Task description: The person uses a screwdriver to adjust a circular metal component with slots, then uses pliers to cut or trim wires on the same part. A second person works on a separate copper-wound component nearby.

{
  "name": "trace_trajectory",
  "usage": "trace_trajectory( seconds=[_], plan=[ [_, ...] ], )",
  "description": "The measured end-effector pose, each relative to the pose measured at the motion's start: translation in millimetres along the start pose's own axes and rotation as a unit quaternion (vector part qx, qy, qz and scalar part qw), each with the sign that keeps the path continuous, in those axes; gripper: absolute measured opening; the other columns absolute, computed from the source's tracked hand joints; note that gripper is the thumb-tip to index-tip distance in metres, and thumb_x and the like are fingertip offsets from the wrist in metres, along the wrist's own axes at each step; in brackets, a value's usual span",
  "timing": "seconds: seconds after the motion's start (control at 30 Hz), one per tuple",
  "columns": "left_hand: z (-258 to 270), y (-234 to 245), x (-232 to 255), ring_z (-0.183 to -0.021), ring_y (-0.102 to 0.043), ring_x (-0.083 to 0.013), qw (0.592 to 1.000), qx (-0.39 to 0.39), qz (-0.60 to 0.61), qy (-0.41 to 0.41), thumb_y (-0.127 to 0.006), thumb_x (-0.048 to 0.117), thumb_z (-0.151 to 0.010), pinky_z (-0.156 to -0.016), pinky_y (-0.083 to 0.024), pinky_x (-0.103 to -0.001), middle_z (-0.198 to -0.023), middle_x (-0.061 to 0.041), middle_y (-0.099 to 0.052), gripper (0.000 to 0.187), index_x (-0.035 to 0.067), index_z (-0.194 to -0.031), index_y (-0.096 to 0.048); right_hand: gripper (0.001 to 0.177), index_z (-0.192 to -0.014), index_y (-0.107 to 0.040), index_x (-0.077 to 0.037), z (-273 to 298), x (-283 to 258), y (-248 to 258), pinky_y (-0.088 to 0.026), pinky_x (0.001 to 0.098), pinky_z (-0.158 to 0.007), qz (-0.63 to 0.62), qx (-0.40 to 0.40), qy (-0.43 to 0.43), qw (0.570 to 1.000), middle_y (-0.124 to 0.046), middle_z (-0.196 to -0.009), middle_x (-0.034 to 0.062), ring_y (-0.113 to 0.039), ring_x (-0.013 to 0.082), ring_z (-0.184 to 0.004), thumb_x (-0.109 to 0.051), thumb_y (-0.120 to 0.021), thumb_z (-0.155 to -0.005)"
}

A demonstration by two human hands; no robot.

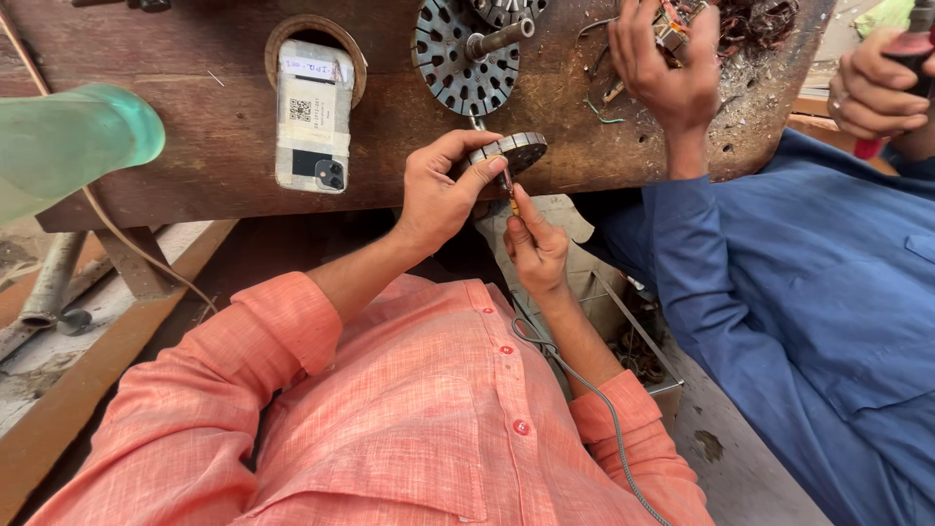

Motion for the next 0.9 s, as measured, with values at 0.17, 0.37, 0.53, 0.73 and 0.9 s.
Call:
trace_trajectory(
  seconds=[0.17, 0.37, 0.53, 0.73, 0.9],
  plan=[
    [-1.8, -6.8, 0.3, -0.085, -0.067, -0.0044, 1.0, 0.02, -0.011, 0.005, -0.075, 0.006, -0.095, -0.077, -0.058, -0.022, -0.098, -0.001, -0.076, 0.019, 0.001, -0.114, -0.074, 0.046, -0.155, -0.051, -0.01, -5.9, -17.3, 2.1, -0.052, 0.0321, -0.07, 0.182, 0.057, 0.161, 0.968, -0.067, -0.097, 0.0162, -0.066, 0.0238, -0.08, -0.001, -0.058, -0.111],
    [-2.6, -13.6, 2.4, -0.086, -0.066, -0.0041, 0.998, 0.037, -0.041, -0.014, -0.076, 0.005, -0.095, -0.078, -0.056, -0.022, -0.097, -0.001, -0.076, 0.019, 0.001, -0.113, -0.074, 0.048, -0.148, -0.056, -0.006, -11.4, -33.1, 10.6, -0.055, 0.0362, -0.069, 0.25, 0.052, 0.147, 0.956, -0.071, -0.094, 0.0198, -0.072, 0.0321, -0.076, 0.006, -0.064, -0.101],
    [-3.7, -13.3, -0.6, -0.084, -0.065, -0.0038, 0.998, 0.039, -0.052, -0.007, -0.076, 0.005, -0.095, -0.076, -0.055, -0.021, -0.095, -0.001, -0.076, 0.019, 0.001, -0.113, -0.075, 0.05, -0.15, -0.054, -0.008, -18.2, -39.5, 17.6, -0.055, 0.0387, -0.067, 0.18, 0.025, 0.166, 0.969, -0.071, -0.096, 0.0189, -0.07, 0.0293, -0.072, 0.006, -0.062, -0.102],
    [-3.3, -14.4, -4.4, -0.085, -0.064, -0.0039, 0.998, 0.041, -0.038, -0.035, -0.077, 0.004, -0.094, -0.077, -0.054, -0.021, -0.097, -0.001, -0.075, 0.019, 0.0, -0.113, -0.074, 0.046, -0.144, -0.062, -0.008, -15.4, -46.9, 26.6, -0.051, 0.0428, -0.059, 0.36, 0.023, 0.137, 0.923, -0.067, -0.075, 0.0174, -0.065, 0.0322, -0.06, 0.0, -0.068, -0.099],
    [-2.9, -21.9, 6.4, -0.078, -0.06, -0.0045, 0.991, 0.067, -0.105, -0.058, -0.078, 0.006, -0.093, -0.071, -0.052, -0.022, -0.091, 0.0, -0.074, 0.02, 0.0, -0.111, -0.074, 0.044, -0.151, -0.054, -0.009, 3.1, -69.9, 30.3, -0.054, 0.0312, -0.07, 0.179, 0.015, 0.102, 0.979, -0.07, -0.1, 0.0198, -0.068, 0.0151, -0.072, -0.004, -0.059, -0.108]
  ],
)
Point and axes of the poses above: each hand's wrist, its own z-axis away from the middle knuckle, its own y-axis out of the back of the hand, x = y × z, the point moved 2 cm from there along -z, towards the middle knuckle
